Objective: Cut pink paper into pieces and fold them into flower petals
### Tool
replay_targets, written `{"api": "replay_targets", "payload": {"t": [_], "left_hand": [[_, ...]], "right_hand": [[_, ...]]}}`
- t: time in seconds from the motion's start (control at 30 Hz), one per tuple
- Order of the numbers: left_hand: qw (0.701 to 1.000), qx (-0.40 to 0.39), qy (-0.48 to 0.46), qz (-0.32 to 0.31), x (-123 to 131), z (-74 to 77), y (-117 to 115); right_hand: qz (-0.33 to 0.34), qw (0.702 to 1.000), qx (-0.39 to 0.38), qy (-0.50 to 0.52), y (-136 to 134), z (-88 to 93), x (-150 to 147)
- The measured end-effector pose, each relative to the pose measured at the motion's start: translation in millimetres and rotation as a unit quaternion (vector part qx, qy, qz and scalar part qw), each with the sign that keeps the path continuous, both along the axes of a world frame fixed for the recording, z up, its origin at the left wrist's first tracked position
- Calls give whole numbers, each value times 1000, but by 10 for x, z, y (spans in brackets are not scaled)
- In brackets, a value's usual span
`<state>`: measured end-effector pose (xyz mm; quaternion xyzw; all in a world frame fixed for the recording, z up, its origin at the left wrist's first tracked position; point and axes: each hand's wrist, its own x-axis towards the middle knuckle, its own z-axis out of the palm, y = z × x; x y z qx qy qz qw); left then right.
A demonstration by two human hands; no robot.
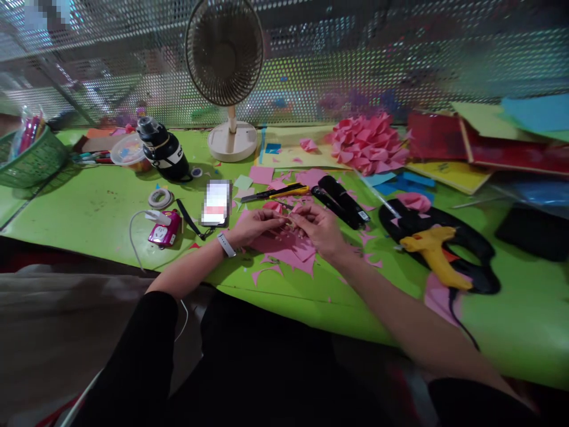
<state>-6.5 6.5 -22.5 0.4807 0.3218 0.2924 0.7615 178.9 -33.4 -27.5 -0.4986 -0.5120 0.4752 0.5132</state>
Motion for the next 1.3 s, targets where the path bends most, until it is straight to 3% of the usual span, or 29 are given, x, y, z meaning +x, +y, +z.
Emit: {"api": "replay_targets", "payload": {"t": [0.23, 0.53, 0.83, 1.0, 1.3], "left_hand": [[999, 37, 5, 21, -2, -48, 15], [996, 81, 7, 31, 8, -127, 40], [994, 100, 31, 29, -28, -12, 30], [986, 142, 68, 48, -39, 9, 31], [980, 171, 81, 54, -34, 53, -31]], "right_hand": [[13, 998, 35, -58, -2, 0, 20], [19, 994, 1, -105, -7, -16, 53], [30, 992, 10, -118, 37, 64, 100], [60, 994, -12, -89, 15, 139, 104], [127, 990, -28, -57, 11, 120, 133]]}}
